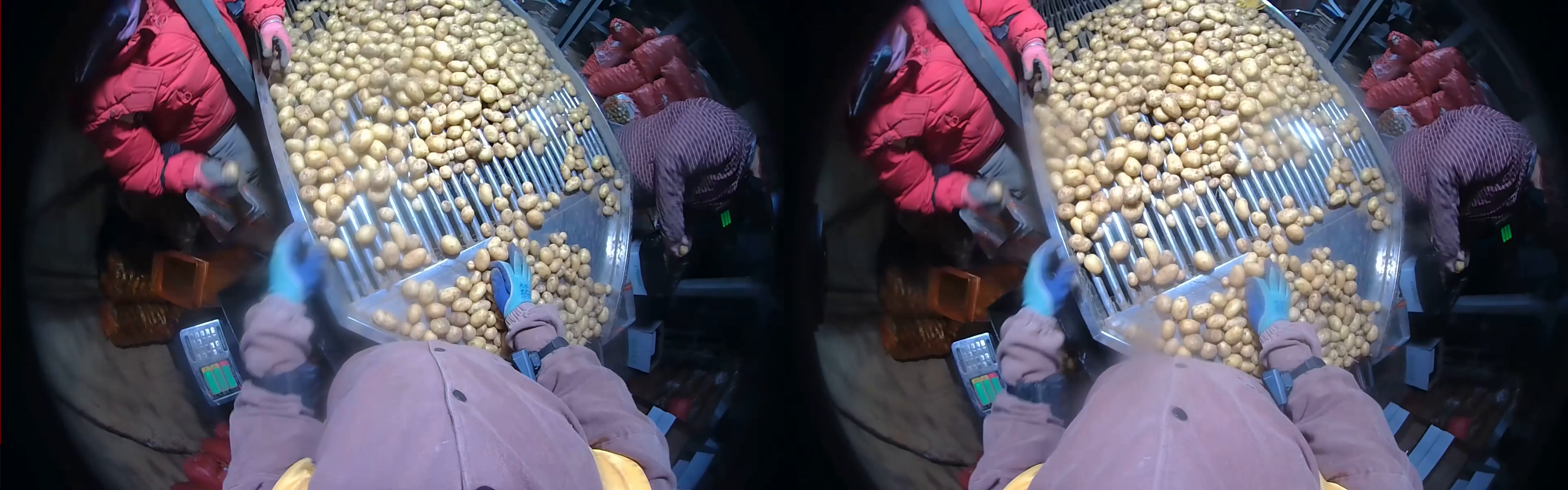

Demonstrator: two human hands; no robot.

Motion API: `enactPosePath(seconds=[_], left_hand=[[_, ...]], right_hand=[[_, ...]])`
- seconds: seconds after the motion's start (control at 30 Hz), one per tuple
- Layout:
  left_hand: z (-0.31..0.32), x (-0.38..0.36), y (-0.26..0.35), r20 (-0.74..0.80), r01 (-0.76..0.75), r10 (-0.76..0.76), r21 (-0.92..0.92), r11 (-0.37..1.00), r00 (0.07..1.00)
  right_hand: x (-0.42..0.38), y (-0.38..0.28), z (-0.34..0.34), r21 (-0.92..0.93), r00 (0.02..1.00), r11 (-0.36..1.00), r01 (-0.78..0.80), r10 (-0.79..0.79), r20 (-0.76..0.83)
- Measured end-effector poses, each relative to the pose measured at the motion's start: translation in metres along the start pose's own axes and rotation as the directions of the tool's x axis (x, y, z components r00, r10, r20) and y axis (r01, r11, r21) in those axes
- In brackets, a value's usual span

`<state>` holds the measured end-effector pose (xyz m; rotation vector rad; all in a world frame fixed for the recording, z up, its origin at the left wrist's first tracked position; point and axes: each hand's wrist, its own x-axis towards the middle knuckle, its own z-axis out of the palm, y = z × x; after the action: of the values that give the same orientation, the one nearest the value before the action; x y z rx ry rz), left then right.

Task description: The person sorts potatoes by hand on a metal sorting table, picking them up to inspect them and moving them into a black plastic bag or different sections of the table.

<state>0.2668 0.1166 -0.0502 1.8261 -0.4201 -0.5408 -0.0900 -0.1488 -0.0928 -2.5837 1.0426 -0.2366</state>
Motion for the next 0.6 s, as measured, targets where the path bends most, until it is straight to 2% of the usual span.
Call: enactPosePath(seconds=[0.03, 0.1, 0.17, 0.2, 0.23, 0.27, 0.3, 0.37, 0.47, 0.57, 0.6], left_hand=[[0.02, 0.014, 0.019, 0.076, -0.293, 0.283, 0.286, 0.913, 0.956], [0.059, 0.051, 0.029, 0.261, -0.507, 0.436, 0.509, 0.696, 0.861], [0.095, 0.087, 0.024, 0.256, -0.458, 0.4, 0.677, 0.576, 0.88], [0.105, 0.107, 0.026, 0.296, -0.405, 0.277, 0.712, 0.573, 0.914], [0.112, 0.119, 0.026, 0.324, -0.355, 0.158, 0.75, 0.558, 0.933], [0.119, 0.116, 0.031, 0.298, -0.335, 0.155, 0.803, 0.492, 0.942], [0.128, 0.107, 0.049, 0.26, -0.261, 0.065, 0.853, 0.451, 0.963], [0.144, 0.099, 0.042, 0.155, -0.193, 0.13, 0.908, 0.372, 0.979], [0.156, 0.079, 0.037, 0.121, -0.178, 0.189, 0.931, 0.319, 0.974], [0.159, 0.054, 0.042, 0.182, -0.215, 0.127, 0.918, 0.333, 0.975], [0.16, 0.047, 0.049, 0.192, -0.211, 0.088, 0.893, 0.397, 0.978]], right_hand=[[-0.001, -0.001, 0.002, -0.038, 1.0, 0.999, -0.016, 0.015, -0.01], [-0.002, -0.001, 0.0, -0.065, 1.0, 0.998, -0.019, 0.019, 0.006], [0.0, 0.001, 0.002, -0.089, 1.0, 0.996, -0.021, 0.02, -0.019], [0.002, 0.0, -0.002, -0.012, 0.999, 0.999, -0.037, 0.037, -0.013], [0.001, 0.003, 0.0, -0.023, 0.999, 0.999, -0.035, 0.034, -0.02], [0.0, 0.007, 0.006, -0.032, 0.999, 0.999, -0.032, 0.031, -0.027], [0.001, 0.006, 0.007, -0.041, 0.999, 0.999, -0.03, 0.028, -0.031], [0.0, 0.0, 0.006, -0.073, 0.998, 0.996, -0.051, 0.049, -0.032], [0.002, -0.009, 0.003, -0.104, 0.998, 0.993, -0.054, 0.051, -0.031], [0.001, -0.009, 0.002, -0.096, 0.998, 0.994, -0.057, 0.054, -0.029], [0.0, -0.008, 0.003, -0.088, 0.998, 0.994, -0.064, 0.062, -0.028]])
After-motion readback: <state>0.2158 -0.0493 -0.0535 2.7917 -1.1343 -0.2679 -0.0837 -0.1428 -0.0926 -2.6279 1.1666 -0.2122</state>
